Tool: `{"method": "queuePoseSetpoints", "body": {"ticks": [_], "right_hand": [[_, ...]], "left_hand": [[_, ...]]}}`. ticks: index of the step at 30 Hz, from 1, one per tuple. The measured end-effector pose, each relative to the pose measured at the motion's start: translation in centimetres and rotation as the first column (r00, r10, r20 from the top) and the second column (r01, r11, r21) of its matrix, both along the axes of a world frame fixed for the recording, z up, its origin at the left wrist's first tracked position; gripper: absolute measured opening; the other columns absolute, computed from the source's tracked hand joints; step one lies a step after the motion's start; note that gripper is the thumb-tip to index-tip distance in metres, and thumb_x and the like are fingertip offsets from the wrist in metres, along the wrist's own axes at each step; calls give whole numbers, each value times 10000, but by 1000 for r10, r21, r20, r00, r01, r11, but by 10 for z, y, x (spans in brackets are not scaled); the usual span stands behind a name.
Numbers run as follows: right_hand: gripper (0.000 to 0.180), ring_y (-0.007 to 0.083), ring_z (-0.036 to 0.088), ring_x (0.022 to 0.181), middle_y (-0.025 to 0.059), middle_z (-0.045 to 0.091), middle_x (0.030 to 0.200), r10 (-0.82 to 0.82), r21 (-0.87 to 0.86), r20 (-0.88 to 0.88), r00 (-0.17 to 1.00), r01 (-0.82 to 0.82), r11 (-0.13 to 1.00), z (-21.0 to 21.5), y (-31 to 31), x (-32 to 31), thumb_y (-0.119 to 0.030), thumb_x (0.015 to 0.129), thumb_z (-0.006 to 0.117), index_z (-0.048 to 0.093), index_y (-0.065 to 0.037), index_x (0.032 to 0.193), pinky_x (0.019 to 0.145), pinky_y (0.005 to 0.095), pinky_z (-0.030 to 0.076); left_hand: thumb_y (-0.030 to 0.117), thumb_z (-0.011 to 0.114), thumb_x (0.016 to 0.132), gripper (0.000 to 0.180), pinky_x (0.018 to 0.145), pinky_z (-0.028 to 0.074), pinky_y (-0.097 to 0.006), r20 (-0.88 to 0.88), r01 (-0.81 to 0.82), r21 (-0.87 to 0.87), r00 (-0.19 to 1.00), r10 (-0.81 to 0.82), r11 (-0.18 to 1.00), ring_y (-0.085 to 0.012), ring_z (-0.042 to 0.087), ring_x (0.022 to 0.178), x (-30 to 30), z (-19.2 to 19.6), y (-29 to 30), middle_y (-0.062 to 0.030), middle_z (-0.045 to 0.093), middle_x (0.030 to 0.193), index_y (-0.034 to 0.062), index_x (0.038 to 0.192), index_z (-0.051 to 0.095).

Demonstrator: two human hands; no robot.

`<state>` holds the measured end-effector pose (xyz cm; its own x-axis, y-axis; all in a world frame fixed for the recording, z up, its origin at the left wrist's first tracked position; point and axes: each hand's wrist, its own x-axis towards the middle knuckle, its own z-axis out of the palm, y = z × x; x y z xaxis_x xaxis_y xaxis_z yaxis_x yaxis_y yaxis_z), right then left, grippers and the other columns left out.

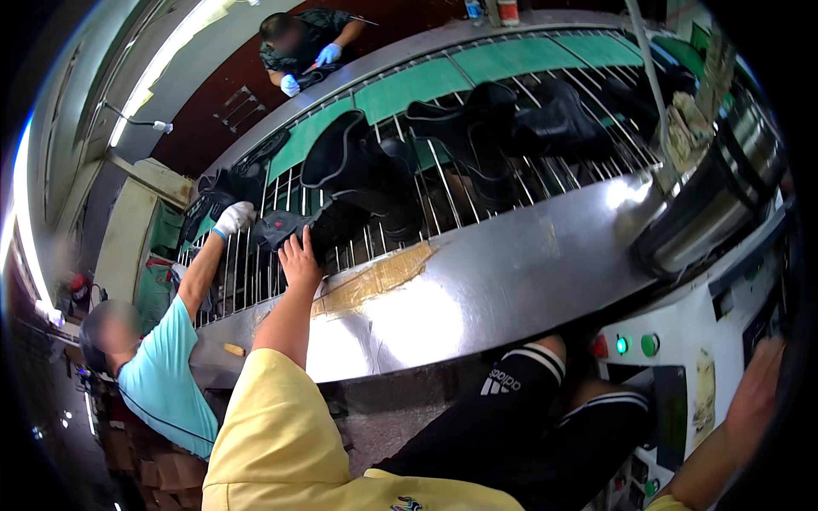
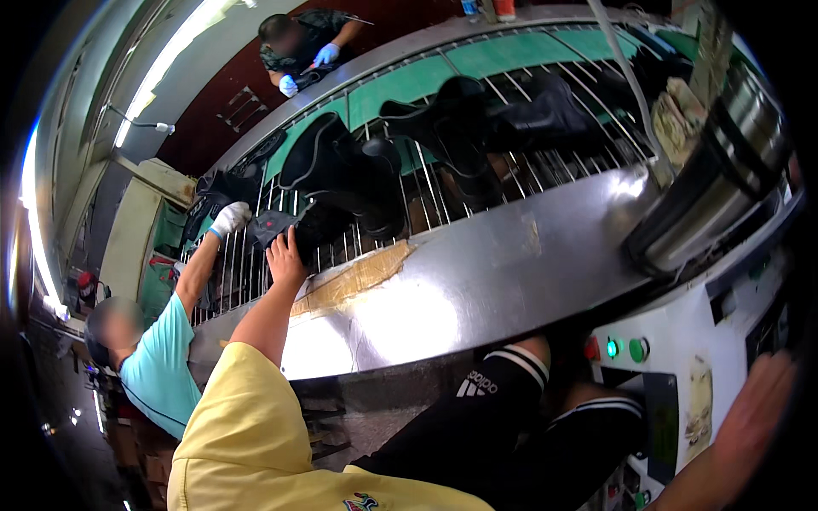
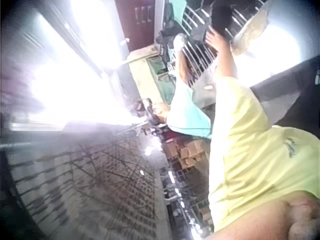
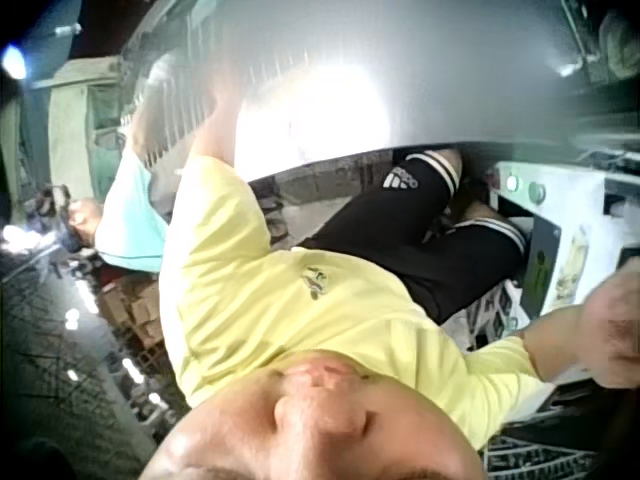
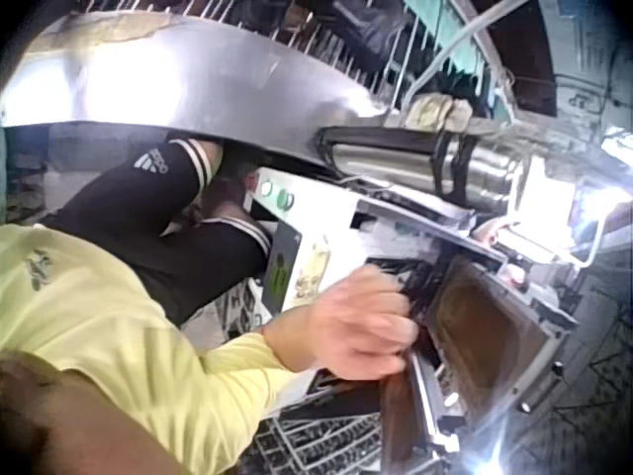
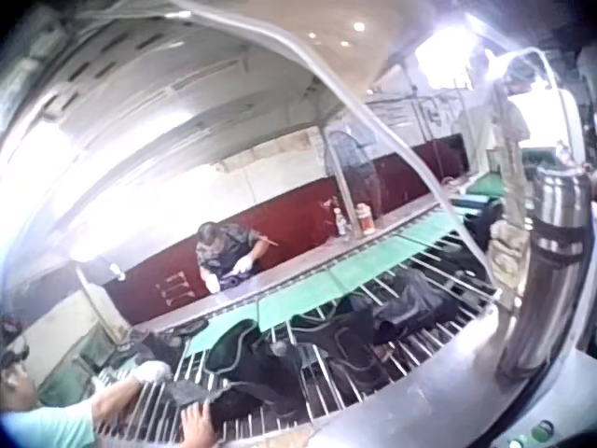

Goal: The person takes boots from a conveyor belt, places them into a two-cavity heat-setting or vacuum machine one at a time, operates the machine controls, and then returns the boots to the conveyor.

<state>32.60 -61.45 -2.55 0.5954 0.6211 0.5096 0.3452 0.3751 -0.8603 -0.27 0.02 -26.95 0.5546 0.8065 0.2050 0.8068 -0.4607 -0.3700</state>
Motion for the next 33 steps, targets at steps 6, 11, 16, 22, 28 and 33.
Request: {"method": "queuePoseSetpoints", "body": {"ticks": [6,11,16,22,28,33], "right_hand": [[382,155,446,555,41,481,627,84,-35,129,988,-80,996,-19,41,-36,-389,991,389,527,-60,853,517,270,342],[454,170,457,536,82,473,614,-127,-64,-85,988,122,990,-71,-2,-78,-439,971,445,521,-3,873,488,264,376],[142,137,570,727,31,589,752,-555,-674,-252,793,267,688,-129,-66,-150,-91,931,535,647,-4,936,718,270,459],[126,145,609,583,106,621,646,-454,-797,71,888,324,510,-200,-88,-232,-152,830,677,671,-27,847,577,297,484],[97,174,476,377,66,458,447,-291,-727,35,956,224,649,-185,-57,-246,-104,760,677,654,-37,694,411,304,344],[61,169,510,442,62,516,520,-294,-638,62,954,265,723,-169,-57,-246,-86,757,687,670,-35,786,453,279,383]], "left_hand": [[257,704,728,988,973,358,-484,-110,-82,53,990,87,995,-306,433,1215,-3,0,-2,-142,385,1399,135,1515,118],[232,641,799,876,892,391,-427,-129,-118,57,984,125,991,-274,470,1149,5,-7,9,-131,399,1382,127,1514,146],[392,832,595,1089,886,440,-417,-175,-92,-34,981,84,995,-260,512,1130,19,37,-5,-97,483,1254,112,1470,247],[475,820,516,667,900,465,-391,26,55,-188,998,-51,981,-295,576,1058,26,128,-53,-131,602,1061,94,1033,639],[405,820,504,634,870,490,-375,201,210,-303,967,-153,930,-307,602,995,-30,217,-135,-127,623,1014,115,1032,624],[333,824,532,687,849,489,-342,786,443,-277,615,-65,853,-229,610,931,-134,240,-198,-82,619,956,48,1122,617]]}}
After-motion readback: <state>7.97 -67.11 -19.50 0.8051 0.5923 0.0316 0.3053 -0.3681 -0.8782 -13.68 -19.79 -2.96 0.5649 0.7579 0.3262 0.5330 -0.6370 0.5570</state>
